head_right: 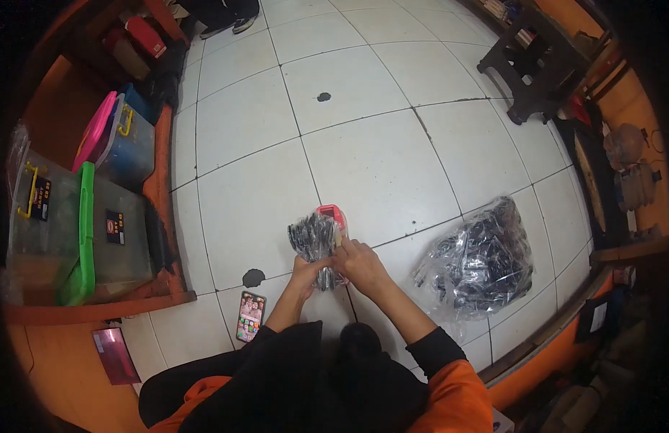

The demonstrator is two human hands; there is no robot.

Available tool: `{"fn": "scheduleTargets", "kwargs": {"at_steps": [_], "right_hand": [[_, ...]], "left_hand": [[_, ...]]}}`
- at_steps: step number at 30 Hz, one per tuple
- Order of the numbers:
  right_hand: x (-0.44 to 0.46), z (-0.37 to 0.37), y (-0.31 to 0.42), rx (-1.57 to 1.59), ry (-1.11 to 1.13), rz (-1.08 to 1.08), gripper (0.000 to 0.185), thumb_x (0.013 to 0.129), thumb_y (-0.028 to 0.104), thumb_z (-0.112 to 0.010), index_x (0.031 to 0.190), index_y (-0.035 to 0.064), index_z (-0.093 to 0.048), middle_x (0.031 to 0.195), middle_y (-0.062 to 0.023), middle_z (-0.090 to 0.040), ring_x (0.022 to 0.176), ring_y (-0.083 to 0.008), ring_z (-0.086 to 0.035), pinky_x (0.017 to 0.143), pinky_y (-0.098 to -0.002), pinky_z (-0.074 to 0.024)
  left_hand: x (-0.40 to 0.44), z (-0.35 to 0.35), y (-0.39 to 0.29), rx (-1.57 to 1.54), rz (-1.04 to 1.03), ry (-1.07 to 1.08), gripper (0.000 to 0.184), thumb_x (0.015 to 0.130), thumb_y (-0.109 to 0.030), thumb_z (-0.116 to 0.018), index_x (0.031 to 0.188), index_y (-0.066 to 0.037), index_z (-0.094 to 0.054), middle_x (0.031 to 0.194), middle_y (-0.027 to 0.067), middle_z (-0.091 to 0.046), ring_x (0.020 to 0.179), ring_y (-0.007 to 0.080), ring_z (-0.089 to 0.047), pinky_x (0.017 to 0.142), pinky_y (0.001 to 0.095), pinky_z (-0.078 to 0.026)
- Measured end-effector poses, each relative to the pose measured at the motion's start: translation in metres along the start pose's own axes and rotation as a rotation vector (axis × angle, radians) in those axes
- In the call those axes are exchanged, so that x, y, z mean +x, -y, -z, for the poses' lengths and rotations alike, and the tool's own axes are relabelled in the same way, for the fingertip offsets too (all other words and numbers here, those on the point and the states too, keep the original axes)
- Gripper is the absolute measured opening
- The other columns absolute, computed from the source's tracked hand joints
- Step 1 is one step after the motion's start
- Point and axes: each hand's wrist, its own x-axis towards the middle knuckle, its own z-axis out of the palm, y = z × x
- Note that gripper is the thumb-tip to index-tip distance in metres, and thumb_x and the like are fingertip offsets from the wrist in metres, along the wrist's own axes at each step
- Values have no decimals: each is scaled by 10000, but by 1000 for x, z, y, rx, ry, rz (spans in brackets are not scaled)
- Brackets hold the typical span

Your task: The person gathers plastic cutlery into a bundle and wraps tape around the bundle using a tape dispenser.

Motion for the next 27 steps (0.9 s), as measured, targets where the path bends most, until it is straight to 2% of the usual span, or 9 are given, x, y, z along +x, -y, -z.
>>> {"fn": "scheduleTargets", "kwargs": {"at_steps": [5,8,11,14,17,20,27], "right_hand": [[0,-9,-6,14,-6,-12,236,776,167,-637,941,25,-548,959,-148,-536,805,-284,-558,738,-379,-481],[-13,-21,-10,134,-80,-45,279,748,119,-669,962,8,-529,955,-157,-529,788,-301,-550,712,-380,-483],[-35,-32,-3,245,-130,-184,276,738,60,-692,953,13,-524,930,-151,-530,794,-315,-559,694,-377,-490],[-52,-40,0,433,-287,-274,321,730,33,-717,996,20,-537,915,-130,-541,824,-311,-586,704,-369,-505],[-43,-21,9,354,-415,-247,307,770,34,-698,1054,40,-579,932,-116,-571,865,-287,-612,732,-358,-514],[-38,-19,6,364,-362,-244,286,783,14,-681,1062,47,-628,966,-110,-596,873,-267,-621,745,-352,-520],[-31,-22,5,354,-424,-168,247,788,-25,-653,1020,58,-669,928,-91,-610,798,-230,-632,659,-315,-537]], "left_hand": [[4,4,4,22,-29,14,351,708,16,-744,1039,-21,-633,951,69,-680,835,175,-660,737,321,-541],[5,3,6,-4,-55,13,328,701,7,-755,1009,-16,-646,926,63,-682,806,161,-657,718,299,-528],[4,-1,2,-13,-71,16,322,695,1,-765,996,-15,-651,916,59,-682,786,155,-655,704,292,-526],[-2,-4,-4,-28,-51,19,326,693,-1,-768,996,-17,-651,915,58,-681,780,155,-655,694,298,-533],[0,-2,0,-42,-48,25,323,695,-3,-767,995,-15,-649,910,60,-680,770,158,-656,677,305,-542],[1,-2,2,-21,-40,15,317,699,-6,-766,994,-13,-647,903,62,-680,759,161,-658,666,308,-547],[-5,-7,-6,-37,-15,9,294,703,-9,-766,973,-13,-649,886,65,-680,741,165,-659,647,304,-546]]}}
